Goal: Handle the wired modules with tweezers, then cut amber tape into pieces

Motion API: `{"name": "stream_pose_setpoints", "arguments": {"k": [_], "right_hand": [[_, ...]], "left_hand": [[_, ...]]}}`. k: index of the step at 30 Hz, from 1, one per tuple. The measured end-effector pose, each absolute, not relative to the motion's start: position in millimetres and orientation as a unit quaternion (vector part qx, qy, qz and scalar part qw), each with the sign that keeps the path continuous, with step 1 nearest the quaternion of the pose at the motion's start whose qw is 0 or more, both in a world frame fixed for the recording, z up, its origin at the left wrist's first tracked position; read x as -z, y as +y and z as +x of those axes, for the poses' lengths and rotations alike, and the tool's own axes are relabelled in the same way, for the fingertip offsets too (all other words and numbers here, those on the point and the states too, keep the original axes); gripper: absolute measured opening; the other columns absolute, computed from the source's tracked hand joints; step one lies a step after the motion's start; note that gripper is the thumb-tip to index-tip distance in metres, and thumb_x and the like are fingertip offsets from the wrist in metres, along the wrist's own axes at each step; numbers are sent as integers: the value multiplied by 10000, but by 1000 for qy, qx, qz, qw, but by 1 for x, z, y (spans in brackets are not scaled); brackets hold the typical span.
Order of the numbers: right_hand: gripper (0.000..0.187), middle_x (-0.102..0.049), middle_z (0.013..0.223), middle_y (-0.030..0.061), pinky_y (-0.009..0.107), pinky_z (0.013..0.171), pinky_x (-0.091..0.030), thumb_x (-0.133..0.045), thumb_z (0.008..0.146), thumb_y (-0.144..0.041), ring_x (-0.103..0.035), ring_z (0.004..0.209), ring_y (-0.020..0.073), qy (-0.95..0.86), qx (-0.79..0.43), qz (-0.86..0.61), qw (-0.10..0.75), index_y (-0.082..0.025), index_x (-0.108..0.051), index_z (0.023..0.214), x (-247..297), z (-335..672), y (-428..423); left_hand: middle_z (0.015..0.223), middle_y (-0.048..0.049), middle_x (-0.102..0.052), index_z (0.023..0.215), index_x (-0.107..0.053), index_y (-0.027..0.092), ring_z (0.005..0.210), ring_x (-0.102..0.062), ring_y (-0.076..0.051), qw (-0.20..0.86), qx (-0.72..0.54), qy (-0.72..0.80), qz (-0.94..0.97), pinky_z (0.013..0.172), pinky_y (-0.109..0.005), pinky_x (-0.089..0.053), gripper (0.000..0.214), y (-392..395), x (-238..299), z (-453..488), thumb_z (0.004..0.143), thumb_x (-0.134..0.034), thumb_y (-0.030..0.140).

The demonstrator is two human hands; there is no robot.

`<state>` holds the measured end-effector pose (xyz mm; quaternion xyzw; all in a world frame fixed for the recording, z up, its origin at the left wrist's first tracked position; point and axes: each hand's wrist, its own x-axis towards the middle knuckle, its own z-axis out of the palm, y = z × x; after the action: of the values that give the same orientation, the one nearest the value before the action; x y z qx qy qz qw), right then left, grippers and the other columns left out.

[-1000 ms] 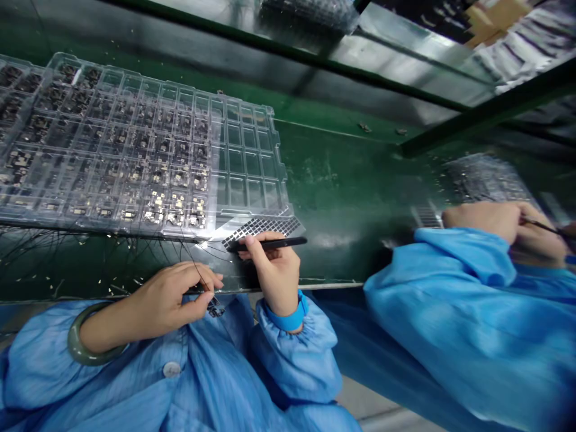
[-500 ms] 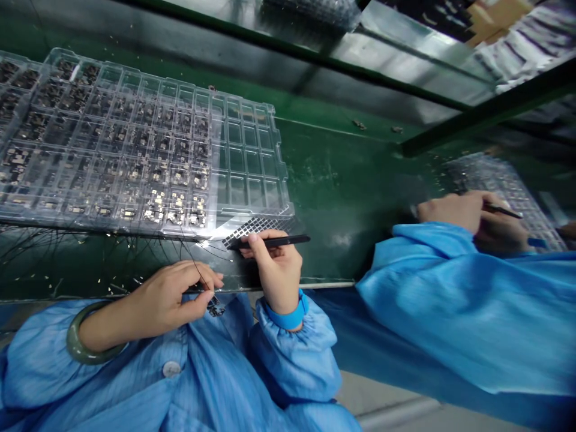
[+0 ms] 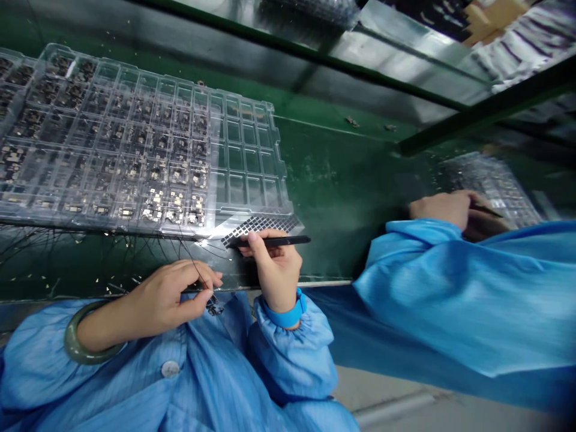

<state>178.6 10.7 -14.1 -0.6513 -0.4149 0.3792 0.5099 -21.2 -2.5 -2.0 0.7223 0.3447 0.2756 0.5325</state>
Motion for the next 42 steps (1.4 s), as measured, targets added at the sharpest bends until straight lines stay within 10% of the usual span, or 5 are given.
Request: {"name": "stream_pose_setpoints", "arguments": {"k": [11, 20, 26, 42], "right_hand": [[222, -733, 694, 13, 267, 569, -609, -745, 799, -388, -726, 577, 168, -412, -398, -645, 506, -183, -658, 812, 15, 178, 12], [304, -788, 787, -18, 161, 514, -618, -836, 704, -439, -714, 550, 100, -242, -487, -500, 674, -241, -642, 832, -7, 173, -5], [248, -802, 872, 6, 255, 543, -663, -795, 787, -371, -772, 659, 179, -278, -491, -472, 678, -250, -605, 891, -15, 129, -29], [125, -808, 876, 24, 197, 587, -626, -759, 838, -213, -758, 606, 132, -308, -438, -467, 704, -208, -651, 903, 3, 106, -21]], "left_hand": [[1033, -59, -727, 927, -583, 191, 1066, -667, -178, 532, -262, 340, 730, 988, -335, -488, 90, -1, 3, -22, 898, -510, 146], [1016, -74, -743, 953, -610, 182, 964, -697, -182, 571, -359, 460, 577, 786, -274, -552, 121, -6, 0, -18, 950, -521, 264], [652, 25, -699, 873, -589, 188, 595, -668, -116, 552, -420, 559, 454, 580, -191, -525, 136, -7, -4, -12, 904, -596, 320], [740, 16, -738, 919, -541, 181, 697, -746, -165, 676, -495, 459, 295, 685, -259, -611, 220, -5, 0, -10, 872, -670, 353]]}}
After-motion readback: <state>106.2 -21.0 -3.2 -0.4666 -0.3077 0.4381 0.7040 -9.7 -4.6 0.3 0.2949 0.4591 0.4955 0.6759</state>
